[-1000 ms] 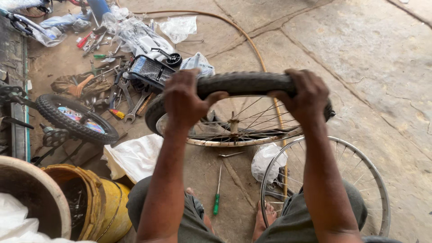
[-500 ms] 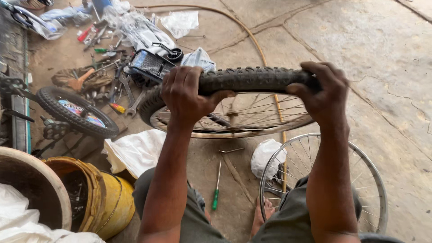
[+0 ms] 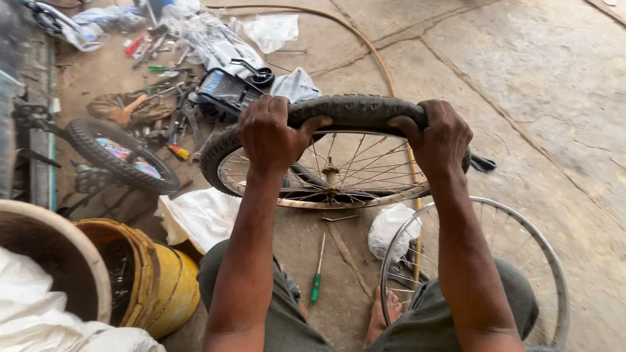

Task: The person removes a bicycle tire from the rim using a tire lever and their hands. They then remove the inner tube from the tire and inspect it by inflating it with a hand pump.

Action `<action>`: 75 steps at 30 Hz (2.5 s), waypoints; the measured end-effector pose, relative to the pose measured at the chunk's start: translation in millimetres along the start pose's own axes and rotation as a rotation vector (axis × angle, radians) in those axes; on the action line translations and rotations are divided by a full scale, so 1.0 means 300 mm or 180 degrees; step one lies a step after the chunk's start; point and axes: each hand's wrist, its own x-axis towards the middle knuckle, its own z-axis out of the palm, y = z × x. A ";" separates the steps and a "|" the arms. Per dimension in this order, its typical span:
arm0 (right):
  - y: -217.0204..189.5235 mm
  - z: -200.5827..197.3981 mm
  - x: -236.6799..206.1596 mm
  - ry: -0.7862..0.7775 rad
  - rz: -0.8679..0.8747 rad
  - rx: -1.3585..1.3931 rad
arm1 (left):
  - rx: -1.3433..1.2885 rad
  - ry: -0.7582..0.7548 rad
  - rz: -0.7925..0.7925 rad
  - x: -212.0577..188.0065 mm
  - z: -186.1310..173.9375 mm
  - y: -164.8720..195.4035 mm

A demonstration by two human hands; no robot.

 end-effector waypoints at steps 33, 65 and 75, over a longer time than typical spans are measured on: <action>0.036 -0.096 0.009 -0.0164 -0.0615 0.0657 | -0.0495 -0.0013 0.0577 0.032 -0.029 -0.004; 0.052 -0.169 -0.024 0.0057 -0.0523 0.0738 | -0.0682 0.0757 0.0419 -0.080 -0.043 -0.055; 0.004 0.009 -0.013 0.0177 -0.0103 0.0022 | -0.0039 0.0518 0.0277 -0.019 -0.042 0.074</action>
